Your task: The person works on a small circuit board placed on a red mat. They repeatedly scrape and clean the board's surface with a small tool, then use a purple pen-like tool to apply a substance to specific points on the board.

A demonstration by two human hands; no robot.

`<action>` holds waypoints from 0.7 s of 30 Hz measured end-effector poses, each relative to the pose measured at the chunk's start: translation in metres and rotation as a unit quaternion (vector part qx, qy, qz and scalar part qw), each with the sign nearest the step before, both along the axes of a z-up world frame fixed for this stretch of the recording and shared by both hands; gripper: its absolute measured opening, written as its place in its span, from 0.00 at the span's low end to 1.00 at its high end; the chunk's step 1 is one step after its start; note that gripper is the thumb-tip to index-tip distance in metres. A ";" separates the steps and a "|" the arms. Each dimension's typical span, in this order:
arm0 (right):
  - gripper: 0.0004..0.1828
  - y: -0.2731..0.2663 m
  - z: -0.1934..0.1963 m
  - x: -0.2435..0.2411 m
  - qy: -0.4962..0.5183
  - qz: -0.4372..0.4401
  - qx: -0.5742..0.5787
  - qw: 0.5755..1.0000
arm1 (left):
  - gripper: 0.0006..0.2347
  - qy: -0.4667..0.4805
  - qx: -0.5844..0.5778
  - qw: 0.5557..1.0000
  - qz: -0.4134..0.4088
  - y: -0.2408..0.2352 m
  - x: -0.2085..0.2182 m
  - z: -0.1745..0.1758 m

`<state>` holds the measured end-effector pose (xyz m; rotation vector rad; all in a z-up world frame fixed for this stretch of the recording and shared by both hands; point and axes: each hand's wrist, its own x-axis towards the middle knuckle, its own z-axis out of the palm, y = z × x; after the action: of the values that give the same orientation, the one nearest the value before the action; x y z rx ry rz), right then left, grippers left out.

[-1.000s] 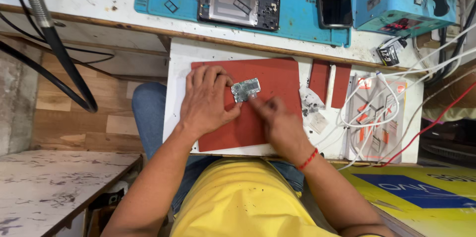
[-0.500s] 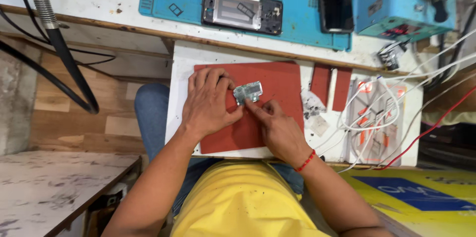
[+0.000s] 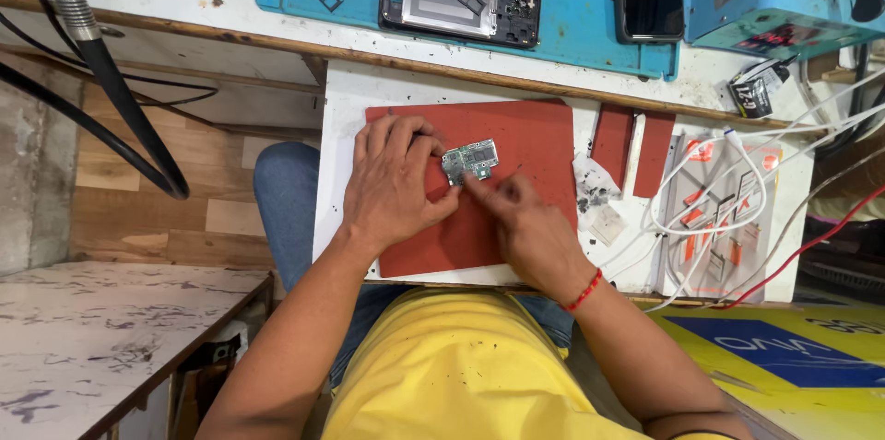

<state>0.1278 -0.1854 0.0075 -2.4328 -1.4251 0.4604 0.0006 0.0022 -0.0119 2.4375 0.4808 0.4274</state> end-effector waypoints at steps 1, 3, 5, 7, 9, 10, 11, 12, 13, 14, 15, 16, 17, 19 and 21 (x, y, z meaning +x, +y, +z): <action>0.35 -0.001 -0.001 -0.001 0.008 -0.004 -0.005 1.000 | 0.19 -0.005 0.006 1.000 0.001 0.000 0.000 0.000; 0.34 -0.005 -0.001 -0.003 0.008 -0.022 0.007 1.000 | 0.20 -0.017 0.015 1.000 0.007 -0.002 0.001 -0.002; 0.32 -0.002 0.002 -0.002 -0.009 -0.045 0.045 0.998 | 0.20 -0.017 0.003 1.000 0.001 -0.004 0.002 -0.002; 0.35 0.005 0.006 -0.007 0.020 0.011 0.017 1.000 | 0.19 -0.016 0.000 1.000 0.000 0.001 -0.001 0.000; 0.34 0.009 0.009 -0.010 0.024 0.005 -0.004 1.000 | 0.19 -0.020 -0.003 1.000 -0.004 0.002 0.000 0.002; 0.33 0.007 0.011 -0.012 0.013 -0.027 -0.012 0.999 | 0.20 -0.021 0.005 1.000 -0.005 0.001 0.000 0.002; 0.32 0.004 0.013 -0.010 0.000 -0.053 -0.025 0.998 | 0.20 -0.024 0.010 1.000 -0.001 -0.002 0.000 0.002; 0.34 -0.002 0.018 -0.011 0.007 -0.031 -0.038 0.999 | 0.21 -0.026 0.014 1.000 0.003 -0.005 0.001 0.002; 0.36 -0.003 0.020 -0.012 0.016 -0.006 -0.042 0.999 | 0.22 -0.034 0.013 0.999 0.002 -0.004 0.001 0.003; 0.38 -0.002 0.022 -0.009 0.025 0.018 -0.046 0.998 | 0.22 -0.041 0.012 0.999 0.000 -0.002 0.002 0.005; 0.37 0.000 0.021 -0.007 0.013 0.015 0.006 1.000 | 0.23 -0.045 0.013 0.999 -0.004 0.002 0.001 0.007; 0.36 0.003 0.018 -0.005 0.001 0.011 0.058 0.998 | 0.22 -0.043 0.015 0.999 0.001 0.006 0.001 0.007; 0.35 -0.003 0.017 -0.007 -0.006 -0.001 0.099 0.995 | 0.22 -0.036 0.005 0.999 0.000 0.003 -0.001 0.005; 0.36 -0.007 0.011 -0.006 -0.001 -0.026 0.029 0.999 | 0.21 -0.026 -0.003 1.000 -0.002 -0.004 -0.002 0.002; 0.37 -0.002 0.010 -0.001 0.007 -0.008 -0.009 1.000 | 0.20 -0.019 0.008 1.000 -0.002 -0.001 0.000 0.002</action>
<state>0.1267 -0.1877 0.0179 -2.4489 -1.3997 0.4870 0.0005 0.0010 -0.0104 2.4398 0.4582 0.4763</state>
